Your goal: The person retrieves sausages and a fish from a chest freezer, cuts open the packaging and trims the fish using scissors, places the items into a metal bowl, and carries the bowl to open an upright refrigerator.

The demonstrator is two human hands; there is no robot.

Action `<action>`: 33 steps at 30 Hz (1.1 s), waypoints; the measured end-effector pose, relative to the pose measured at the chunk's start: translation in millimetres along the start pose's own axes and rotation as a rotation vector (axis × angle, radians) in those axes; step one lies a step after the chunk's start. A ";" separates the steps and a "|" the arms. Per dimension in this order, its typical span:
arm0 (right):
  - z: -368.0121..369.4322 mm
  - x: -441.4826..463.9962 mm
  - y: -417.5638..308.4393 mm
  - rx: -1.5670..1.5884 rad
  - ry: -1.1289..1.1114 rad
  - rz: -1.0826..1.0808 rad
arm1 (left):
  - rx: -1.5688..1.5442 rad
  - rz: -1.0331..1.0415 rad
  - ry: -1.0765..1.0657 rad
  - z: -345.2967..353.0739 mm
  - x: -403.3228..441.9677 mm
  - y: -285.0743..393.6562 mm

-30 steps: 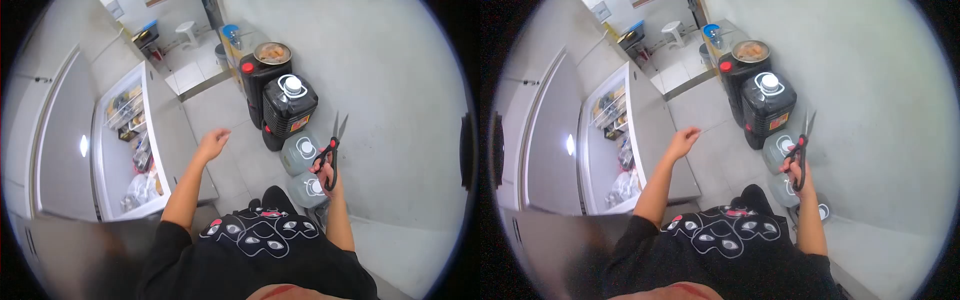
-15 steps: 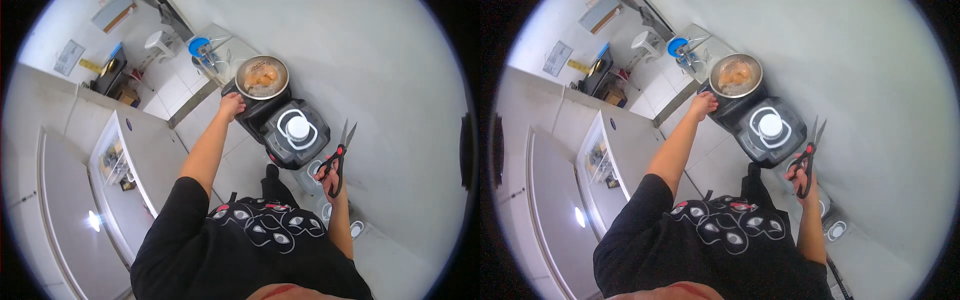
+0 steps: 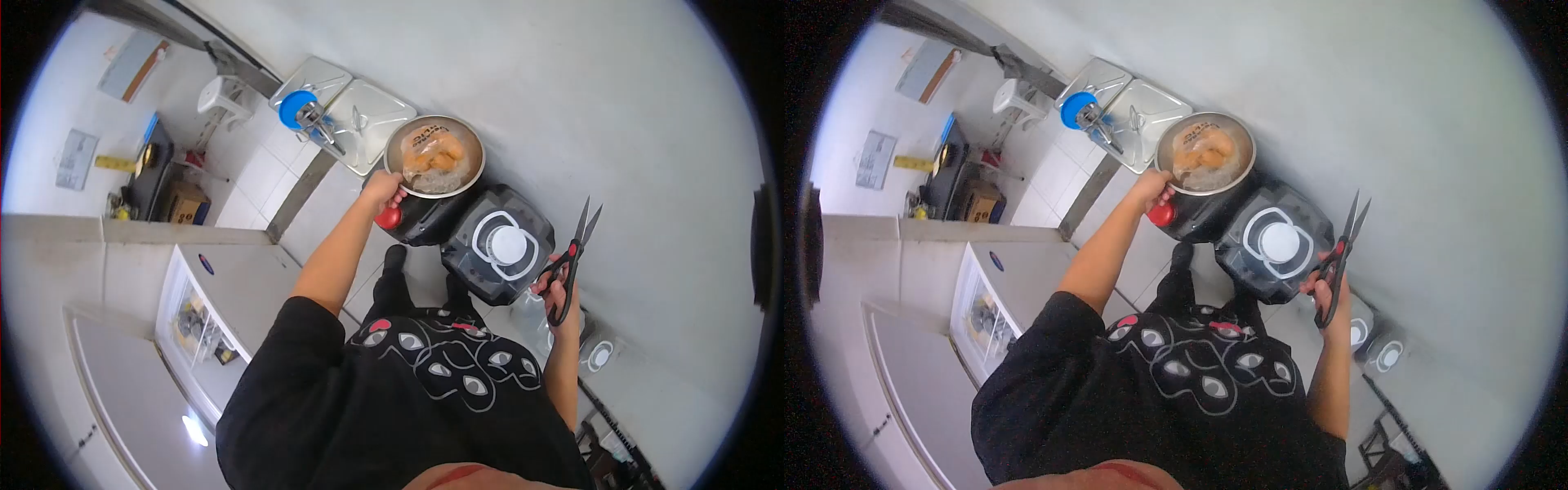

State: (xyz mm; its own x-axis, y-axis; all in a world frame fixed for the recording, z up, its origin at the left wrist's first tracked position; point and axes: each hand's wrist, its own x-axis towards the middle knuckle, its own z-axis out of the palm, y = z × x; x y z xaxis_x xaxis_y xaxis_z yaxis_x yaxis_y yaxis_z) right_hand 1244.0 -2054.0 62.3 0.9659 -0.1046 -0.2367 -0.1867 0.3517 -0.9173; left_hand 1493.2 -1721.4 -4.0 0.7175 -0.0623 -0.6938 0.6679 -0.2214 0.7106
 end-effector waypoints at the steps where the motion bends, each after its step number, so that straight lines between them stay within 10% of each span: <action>1: 7.2 -2.3 3.5 0.001 0.016 -0.010 | -0.017 -0.021 -0.023 -4.1 1.0 -0.1; 18: 158.7 -74.3 52.6 0.229 0.459 -0.164 | 0.010 0.094 -0.238 -155.1 2.8 35.5; 33: 136.0 -134.1 50.9 0.139 0.471 -0.229 | 0.295 0.188 -0.166 -57.2 16.6 10.9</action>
State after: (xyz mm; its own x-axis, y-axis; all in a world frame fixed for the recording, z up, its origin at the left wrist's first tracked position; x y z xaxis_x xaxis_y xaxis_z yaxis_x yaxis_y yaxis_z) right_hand 1129.3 -1895.6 90.9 0.7881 -0.5878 -0.1829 0.0758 0.3875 -0.9188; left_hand 1523.7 -1669.2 -1.0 0.7641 -0.2794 -0.5814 0.4250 -0.4601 0.7795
